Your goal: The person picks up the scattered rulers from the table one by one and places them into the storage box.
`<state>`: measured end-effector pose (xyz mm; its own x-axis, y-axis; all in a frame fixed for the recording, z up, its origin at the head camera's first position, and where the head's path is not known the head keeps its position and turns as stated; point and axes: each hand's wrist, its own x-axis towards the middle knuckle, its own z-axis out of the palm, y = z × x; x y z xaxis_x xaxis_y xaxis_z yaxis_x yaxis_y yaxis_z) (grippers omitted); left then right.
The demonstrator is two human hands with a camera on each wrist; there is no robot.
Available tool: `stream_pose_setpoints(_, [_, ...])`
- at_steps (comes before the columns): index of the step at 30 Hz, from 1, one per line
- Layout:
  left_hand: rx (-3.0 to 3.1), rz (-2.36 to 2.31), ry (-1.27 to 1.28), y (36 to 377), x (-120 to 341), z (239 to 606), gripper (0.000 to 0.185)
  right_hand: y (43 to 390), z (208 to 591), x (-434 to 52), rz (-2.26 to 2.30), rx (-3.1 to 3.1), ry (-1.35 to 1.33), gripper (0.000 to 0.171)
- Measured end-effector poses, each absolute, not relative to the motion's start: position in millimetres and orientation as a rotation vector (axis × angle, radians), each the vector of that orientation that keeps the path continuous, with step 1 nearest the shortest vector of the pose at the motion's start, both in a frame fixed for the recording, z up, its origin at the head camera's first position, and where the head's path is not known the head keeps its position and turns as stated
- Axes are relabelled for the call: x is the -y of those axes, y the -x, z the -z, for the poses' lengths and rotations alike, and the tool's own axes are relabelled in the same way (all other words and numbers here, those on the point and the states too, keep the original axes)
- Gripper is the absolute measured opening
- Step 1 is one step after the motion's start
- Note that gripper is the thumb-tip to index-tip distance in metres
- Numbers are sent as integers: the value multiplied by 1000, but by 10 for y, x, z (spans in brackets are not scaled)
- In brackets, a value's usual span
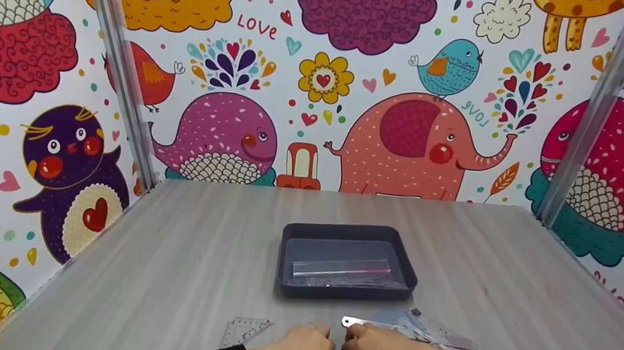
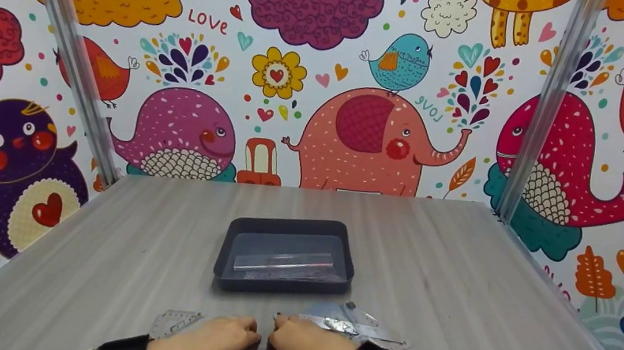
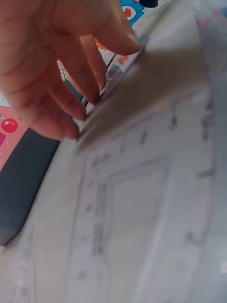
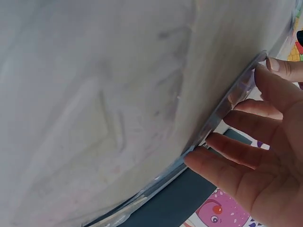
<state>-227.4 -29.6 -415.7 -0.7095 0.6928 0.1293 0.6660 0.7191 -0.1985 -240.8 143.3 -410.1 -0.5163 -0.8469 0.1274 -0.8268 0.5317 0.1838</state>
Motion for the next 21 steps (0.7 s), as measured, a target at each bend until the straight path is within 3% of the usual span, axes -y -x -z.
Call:
stream_pose_setpoints(9, [2783, -65, 1109, 2265, 268, 4124, 33, 2339, 4073, -1417, -31, 2725, -1341, 36])
stream_pose_setpoints(21, [2895, 271, 1071, 2289, 246, 4100, 32, 2362, 4045, -1294, 71, 2778, -1281, 42])
